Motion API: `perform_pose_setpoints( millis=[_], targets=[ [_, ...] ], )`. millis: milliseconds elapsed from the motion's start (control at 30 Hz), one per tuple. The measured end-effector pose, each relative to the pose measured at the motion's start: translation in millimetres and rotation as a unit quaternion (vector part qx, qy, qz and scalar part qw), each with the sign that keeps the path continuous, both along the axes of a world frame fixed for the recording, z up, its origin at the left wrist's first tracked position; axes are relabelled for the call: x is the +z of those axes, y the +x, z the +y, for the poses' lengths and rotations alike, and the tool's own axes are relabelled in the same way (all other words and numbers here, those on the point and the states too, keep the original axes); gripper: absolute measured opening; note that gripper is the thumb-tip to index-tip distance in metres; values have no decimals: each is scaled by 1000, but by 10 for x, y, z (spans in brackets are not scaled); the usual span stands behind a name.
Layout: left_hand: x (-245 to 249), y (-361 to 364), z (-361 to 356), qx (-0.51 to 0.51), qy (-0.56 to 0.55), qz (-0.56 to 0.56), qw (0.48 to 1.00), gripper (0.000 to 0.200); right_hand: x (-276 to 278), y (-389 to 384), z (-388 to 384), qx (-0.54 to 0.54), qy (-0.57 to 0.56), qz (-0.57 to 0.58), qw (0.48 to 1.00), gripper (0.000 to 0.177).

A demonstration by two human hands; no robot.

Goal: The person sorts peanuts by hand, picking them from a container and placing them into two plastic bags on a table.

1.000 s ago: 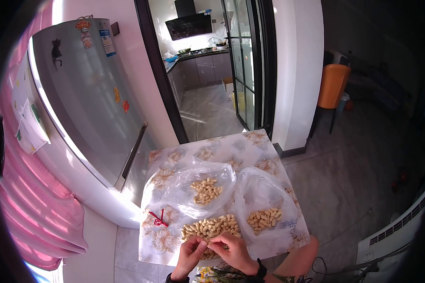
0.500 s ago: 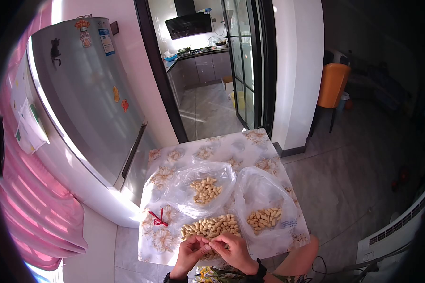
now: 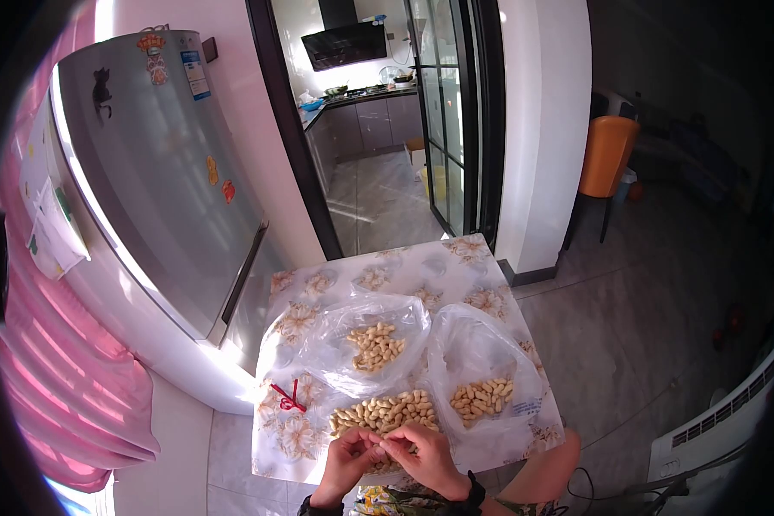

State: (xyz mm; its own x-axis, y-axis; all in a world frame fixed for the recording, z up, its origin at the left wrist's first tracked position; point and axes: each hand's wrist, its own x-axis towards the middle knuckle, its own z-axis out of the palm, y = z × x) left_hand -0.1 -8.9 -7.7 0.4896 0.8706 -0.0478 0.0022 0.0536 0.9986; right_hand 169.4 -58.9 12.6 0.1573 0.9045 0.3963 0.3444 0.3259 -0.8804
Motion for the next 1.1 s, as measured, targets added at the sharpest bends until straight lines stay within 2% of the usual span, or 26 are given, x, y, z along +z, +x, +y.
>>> perform_pose_setpoints(
  millis=[200, 333, 400, 433, 500, 633, 700, 867, 933, 967, 1000, 1033, 1100],
  targets=[
    [39, 42, -4, 83, -12, -47, 995, 15, -21, -13, 8, -3, -12, 27, 1000, 11],
    [-83, -16, 28, 76, 11, -27, 997, 21, -10, -17, 27, 1, -19, 32, 999, 12],
    [-45, -27, 32, 73, 45, 44, 995, 28, 42, -10, 43, 2, -30, 43, 999, 12],
    [-41, -33, 42, 74, 44, 44, 995, 28, 70, -3, 59, 2, -42, 53, 998, 12],
    [-44, -43, 67, 56, 180, 69, 980, 31, 101, 24, 125, -11, -34, 45, 998, 12],
    [-167, -75, 96, 21, 179, 67, 981, 26, 238, 114, 329, -36, -10, 25, 999, 12],
    [-129, -45, 60, 18, 29, -33, 999, 24, 379, 133, 454, -49, 8, 31, 998, 13],
    [6, 32, 17, 40, -19, -91, 995, 19, 586, 168, 831, -73, 61, 14, 995, 12],
    [-16, 30, 20, 44, -20, -106, 993, 16, 626, 191, 961, -99, 85, -35, 991, 13],
    [-40, 26, 28, 44, -27, -108, 993, 12, 575, 222, 1046, -92, 84, -63, 990, 21],
    [-60, 16, 29, 45, -33, -110, 992, 10, 531, 237, 1041, -92, 84, -63, 990, 21],
    [-74, 2, 16, 46, -31, -111, 992, 10, 505, 228, 1030, -97, 83, -110, 986, 24],
    [-88, -1, 8, 65, -71, -174, 980, 11, 450, 210, 950, -66, 63, -156, 984, 33]
  ],
)
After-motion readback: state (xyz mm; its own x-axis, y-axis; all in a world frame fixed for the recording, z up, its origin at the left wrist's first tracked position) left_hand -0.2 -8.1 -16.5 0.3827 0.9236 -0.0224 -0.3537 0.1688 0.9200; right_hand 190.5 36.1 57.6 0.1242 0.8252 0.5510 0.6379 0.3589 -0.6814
